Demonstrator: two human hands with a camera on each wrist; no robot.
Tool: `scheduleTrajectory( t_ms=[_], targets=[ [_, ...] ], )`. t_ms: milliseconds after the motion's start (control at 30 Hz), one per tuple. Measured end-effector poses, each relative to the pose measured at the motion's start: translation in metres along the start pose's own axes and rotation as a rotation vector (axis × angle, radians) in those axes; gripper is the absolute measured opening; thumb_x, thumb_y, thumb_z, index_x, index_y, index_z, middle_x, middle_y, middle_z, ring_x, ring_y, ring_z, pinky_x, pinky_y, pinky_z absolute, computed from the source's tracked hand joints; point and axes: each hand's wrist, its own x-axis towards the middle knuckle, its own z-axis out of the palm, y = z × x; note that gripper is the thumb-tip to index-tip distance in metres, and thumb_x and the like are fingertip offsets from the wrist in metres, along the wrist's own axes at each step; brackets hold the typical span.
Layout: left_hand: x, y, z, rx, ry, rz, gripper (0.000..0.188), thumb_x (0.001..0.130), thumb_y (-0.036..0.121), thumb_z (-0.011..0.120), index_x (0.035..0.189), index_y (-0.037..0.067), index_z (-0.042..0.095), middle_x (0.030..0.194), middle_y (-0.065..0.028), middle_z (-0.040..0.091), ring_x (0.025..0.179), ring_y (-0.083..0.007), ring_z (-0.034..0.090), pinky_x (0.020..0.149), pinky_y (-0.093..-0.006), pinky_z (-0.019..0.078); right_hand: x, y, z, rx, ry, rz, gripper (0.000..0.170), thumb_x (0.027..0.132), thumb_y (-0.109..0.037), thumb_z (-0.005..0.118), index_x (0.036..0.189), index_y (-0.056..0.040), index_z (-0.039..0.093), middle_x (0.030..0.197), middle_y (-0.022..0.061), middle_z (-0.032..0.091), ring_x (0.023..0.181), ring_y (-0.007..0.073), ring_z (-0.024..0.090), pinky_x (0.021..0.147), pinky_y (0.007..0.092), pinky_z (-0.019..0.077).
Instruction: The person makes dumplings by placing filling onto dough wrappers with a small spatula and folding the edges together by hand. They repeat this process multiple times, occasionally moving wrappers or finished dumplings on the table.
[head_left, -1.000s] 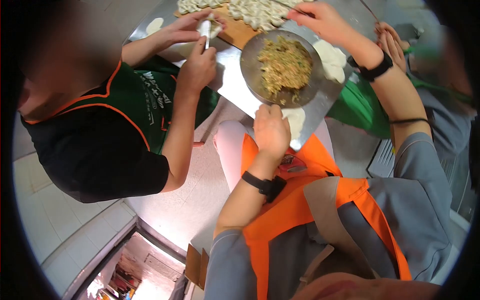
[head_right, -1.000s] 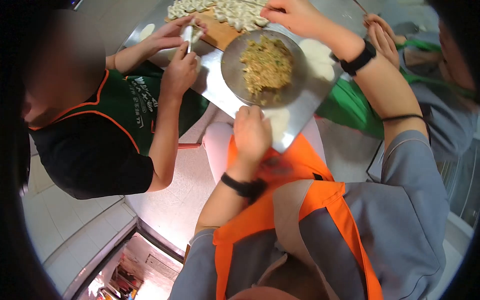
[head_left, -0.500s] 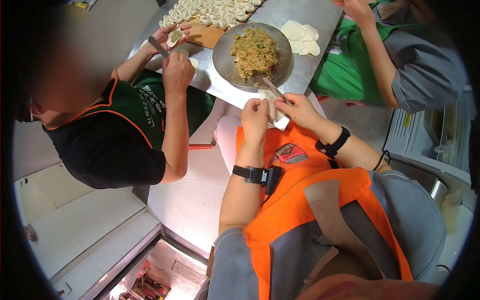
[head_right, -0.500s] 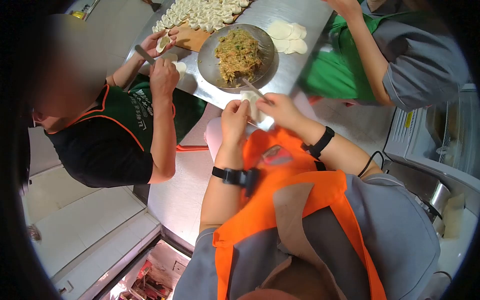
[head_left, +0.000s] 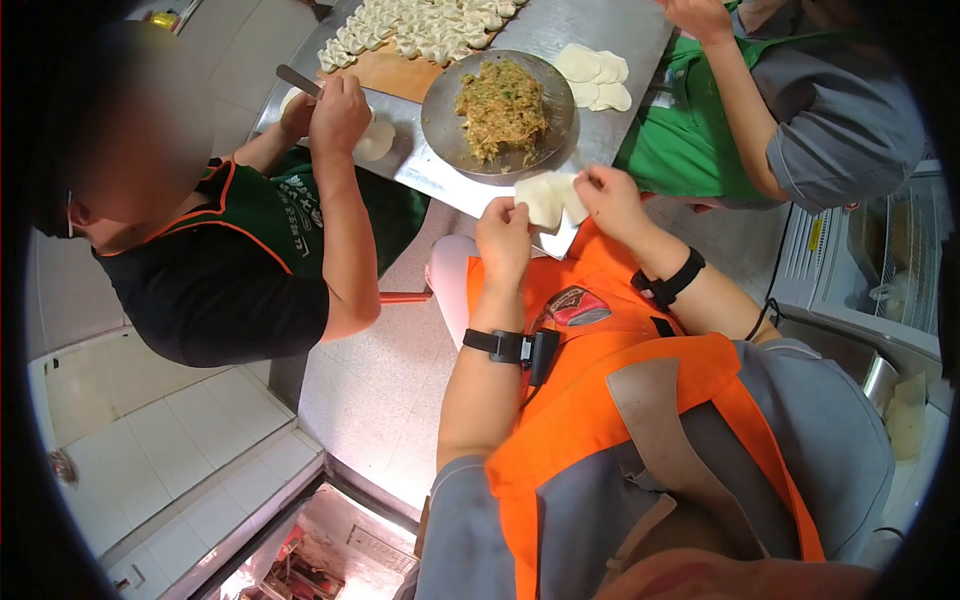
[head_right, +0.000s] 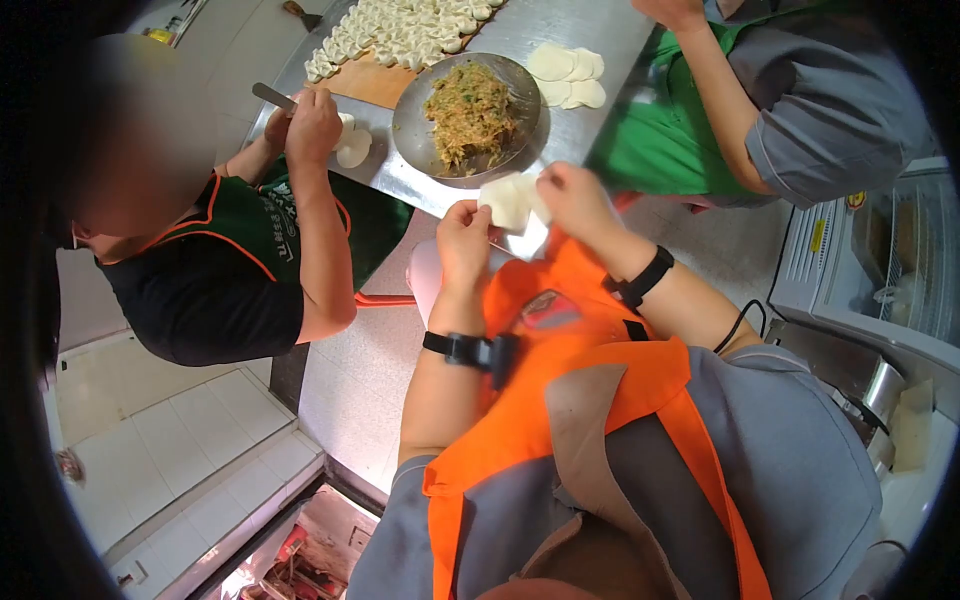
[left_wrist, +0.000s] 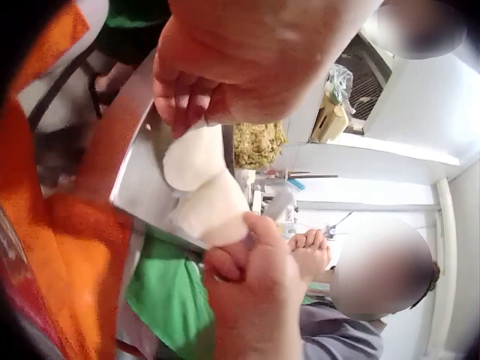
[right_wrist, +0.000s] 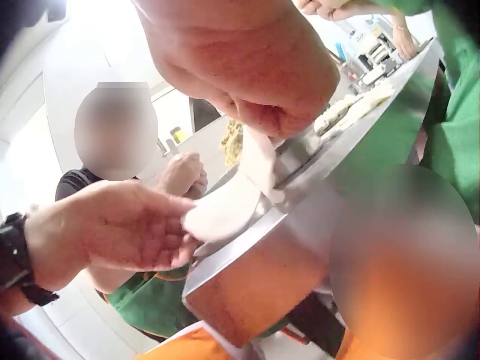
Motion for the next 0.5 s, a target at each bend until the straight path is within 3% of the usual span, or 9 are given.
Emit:
scheduleTrajectory(
  t_ms=[100, 200, 267, 300, 367, 400, 433, 467, 500],
  targets=[
    [0.002, 0.003, -0.015, 0.526, 0.099, 0.175, 0.024, 0.085, 0.013, 0.069, 0.103, -0.001, 0.063, 0.083, -0.0130, 0.067, 0.075, -0.0268, 0.065, 0.072, -0.0366, 0.0518, 0.017, 0.012, -0.014, 0.145, -0.031, -0.116, 0.016, 0.095, -0.016, 0.059, 0.093, -0.0008, 0.064, 0.070, -0.0045, 0.054, 0.064, 0.0047, 0.045, 0.057, 0.0245, 0.0395],
    [-0.015, 0.031, -0.013, 0.719, 0.310, 0.825, 0.028, 0.081, 0.015, 0.072, 0.103, -0.001, 0.063, 0.082, -0.0162, 0.067, 0.077, -0.0352, 0.065, 0.073, -0.0418, 0.0505, 0.013, -0.040, -0.042, 0.125, -0.228, -0.085, 0.015, 0.096, -0.015, 0.058, 0.098, -0.0012, 0.063, 0.078, -0.0046, 0.056, 0.071, 0.0045, 0.048, 0.064, 0.0230, 0.0402],
    [-0.019, 0.048, -0.007, 0.522, 0.096, 0.868, 0.029, 0.081, 0.015, 0.073, 0.103, -0.002, 0.064, 0.080, -0.0150, 0.066, 0.075, -0.0308, 0.065, 0.071, -0.0395, 0.0501, 0.010, -0.068, -0.048, 0.059, -0.378, -0.047, 0.015, 0.096, -0.014, 0.058, 0.098, 0.0001, 0.062, 0.079, -0.0032, 0.056, 0.073, 0.0059, 0.050, 0.066, 0.0239, 0.0408],
    [-0.020, 0.051, -0.006, 0.421, -0.010, 0.884, 0.029, 0.081, 0.014, 0.073, 0.103, -0.002, 0.064, 0.078, -0.0144, 0.066, 0.074, -0.0286, 0.065, 0.069, -0.0383, 0.0500, 0.011, -0.070, -0.044, 0.040, -0.414, -0.174, 0.015, 0.095, -0.014, 0.058, 0.098, 0.0005, 0.063, 0.078, -0.0012, 0.057, 0.073, 0.0089, 0.052, 0.065, 0.0259, 0.0418],
    [-0.020, 0.050, -0.010, 0.314, -0.302, 0.463, 0.030, 0.084, 0.014, 0.072, 0.108, -0.002, 0.064, 0.085, -0.0084, 0.068, 0.075, -0.0179, 0.063, 0.067, -0.0320, 0.0500, 0.014, -0.072, -0.038, 0.005, -0.485, -0.433, 0.016, 0.095, -0.013, 0.058, 0.097, 0.0014, 0.063, 0.078, 0.0029, 0.059, 0.073, 0.0150, 0.056, 0.064, 0.0301, 0.0439],
    [-0.019, 0.050, -0.013, 0.256, -0.443, 0.251, 0.030, 0.085, 0.013, 0.071, 0.111, -0.002, 0.065, 0.088, -0.0054, 0.068, 0.075, -0.0126, 0.062, 0.066, -0.0288, 0.0501, 0.018, -0.071, -0.039, -0.168, -0.411, -0.523, 0.015, 0.094, -0.013, 0.058, 0.098, -0.0001, 0.065, 0.080, 0.0054, 0.059, 0.075, 0.0189, 0.057, 0.064, 0.0325, 0.0450],
    [-0.018, 0.051, -0.016, 0.426, -0.462, 0.268, 0.028, 0.088, 0.014, 0.069, 0.109, -0.003, 0.065, 0.091, -0.0046, 0.068, 0.078, -0.0077, 0.061, 0.067, -0.0261, 0.0506, 0.025, -0.068, -0.040, -0.341, -0.333, -0.608, 0.014, 0.093, -0.012, 0.059, 0.099, -0.0016, 0.066, 0.082, 0.0079, 0.060, 0.077, 0.0229, 0.059, 0.064, 0.0349, 0.0460],
    [-0.016, 0.043, -0.014, 0.290, -0.413, 0.274, 0.027, 0.090, 0.014, 0.065, 0.110, -0.004, 0.064, 0.090, -0.0061, 0.068, 0.078, -0.0120, 0.063, 0.068, -0.0275, 0.0516, 0.030, -0.066, -0.042, -0.513, -0.249, -0.688, 0.015, 0.091, -0.011, 0.060, 0.101, -0.0032, 0.068, 0.083, 0.0104, 0.060, 0.079, 0.0269, 0.060, 0.063, 0.0373, 0.0471],
    [-0.017, 0.033, -0.009, 0.155, -0.364, 0.278, 0.026, 0.091, 0.015, 0.061, 0.110, -0.004, 0.063, 0.088, -0.0076, 0.068, 0.078, -0.0162, 0.065, 0.070, -0.0288, 0.0525, 0.034, -0.066, -0.045, -0.633, -0.244, -0.631, 0.016, 0.089, -0.011, 0.060, 0.102, -0.0056, 0.069, 0.084, 0.0115, 0.061, 0.081, 0.0288, 0.060, 0.064, 0.0389, 0.0478]
  ],
)
